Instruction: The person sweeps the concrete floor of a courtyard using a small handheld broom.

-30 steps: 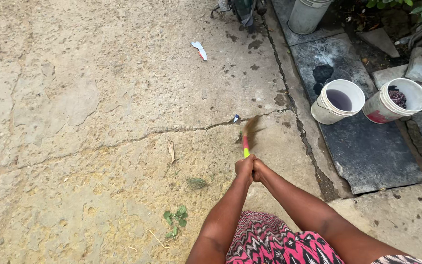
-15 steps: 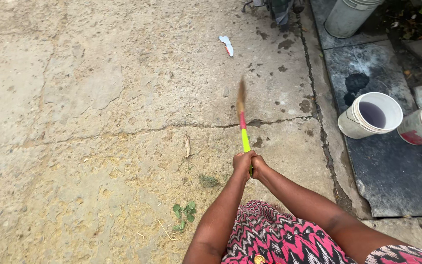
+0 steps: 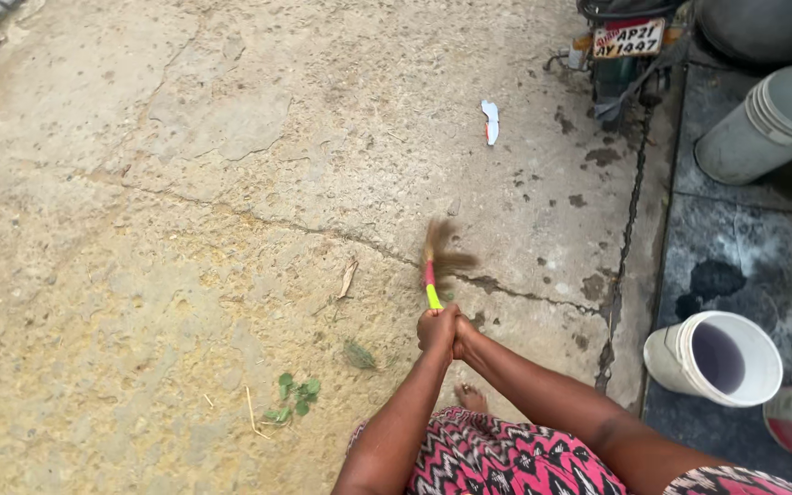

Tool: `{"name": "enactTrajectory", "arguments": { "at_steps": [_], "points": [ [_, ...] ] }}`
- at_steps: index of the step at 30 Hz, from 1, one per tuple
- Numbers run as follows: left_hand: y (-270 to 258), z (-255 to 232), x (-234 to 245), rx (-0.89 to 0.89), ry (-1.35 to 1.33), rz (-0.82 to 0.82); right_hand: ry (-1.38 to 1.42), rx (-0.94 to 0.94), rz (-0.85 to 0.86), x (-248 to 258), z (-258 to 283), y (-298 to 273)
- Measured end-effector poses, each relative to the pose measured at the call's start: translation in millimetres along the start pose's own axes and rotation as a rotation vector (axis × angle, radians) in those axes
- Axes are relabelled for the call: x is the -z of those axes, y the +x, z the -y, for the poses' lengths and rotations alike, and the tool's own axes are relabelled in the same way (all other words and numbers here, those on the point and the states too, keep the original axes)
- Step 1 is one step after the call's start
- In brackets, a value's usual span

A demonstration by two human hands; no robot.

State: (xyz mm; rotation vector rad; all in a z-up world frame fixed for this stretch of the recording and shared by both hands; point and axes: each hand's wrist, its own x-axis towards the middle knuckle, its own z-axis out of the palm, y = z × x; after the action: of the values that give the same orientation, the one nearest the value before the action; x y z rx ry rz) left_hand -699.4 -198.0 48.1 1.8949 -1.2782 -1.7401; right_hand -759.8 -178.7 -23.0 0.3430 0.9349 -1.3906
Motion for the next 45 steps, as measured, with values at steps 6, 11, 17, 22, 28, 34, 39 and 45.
{"name": "enactTrajectory", "arguments": {
  "at_steps": [6,11,17,22,28,34,39,45],
  "points": [
    [-4.6,3.6,-52.0,-0.047,0.02,-0.206,-0.278,0.139,-0.131,29.4,33.8,-3.1],
    [19.5,16.7,-17.7,0.027,-0.304,-0.174,-0.302,-0.016,0.01,1.9,10.3,13.4],
    [-15.5,57.6,17.8,-0.019,-0.431,-0.331,-0.28,-0.328,0.189,0.2,-42.7,-7.4],
    [-104.2,125.3,47.9,0.075,-0.74,-0.527,-0.806,-0.443,0.216,25.0,-117.1,-47.9],
    [-184.1,210.2,65.9,0.175,-1.086,-0.814,-1.363,-0.565,0.339,49.0,-198.6,-119.3],
    [-201.8,287.8,65.2,0.191,-1.237,-0.883,-1.516,-0.869,0.5,66.7,-243.1,-157.2],
    [-206.2,312.5,42.7,0.23,-1.503,-0.916,-1.751,-1.087,0.436,81.9,-247.0,-170.1],
    [-167.9,275.5,-4.0,0.256,-1.465,-0.86,-1.686,-0.978,0.369,89.9,-182.5,-144.0]
  ]
}}
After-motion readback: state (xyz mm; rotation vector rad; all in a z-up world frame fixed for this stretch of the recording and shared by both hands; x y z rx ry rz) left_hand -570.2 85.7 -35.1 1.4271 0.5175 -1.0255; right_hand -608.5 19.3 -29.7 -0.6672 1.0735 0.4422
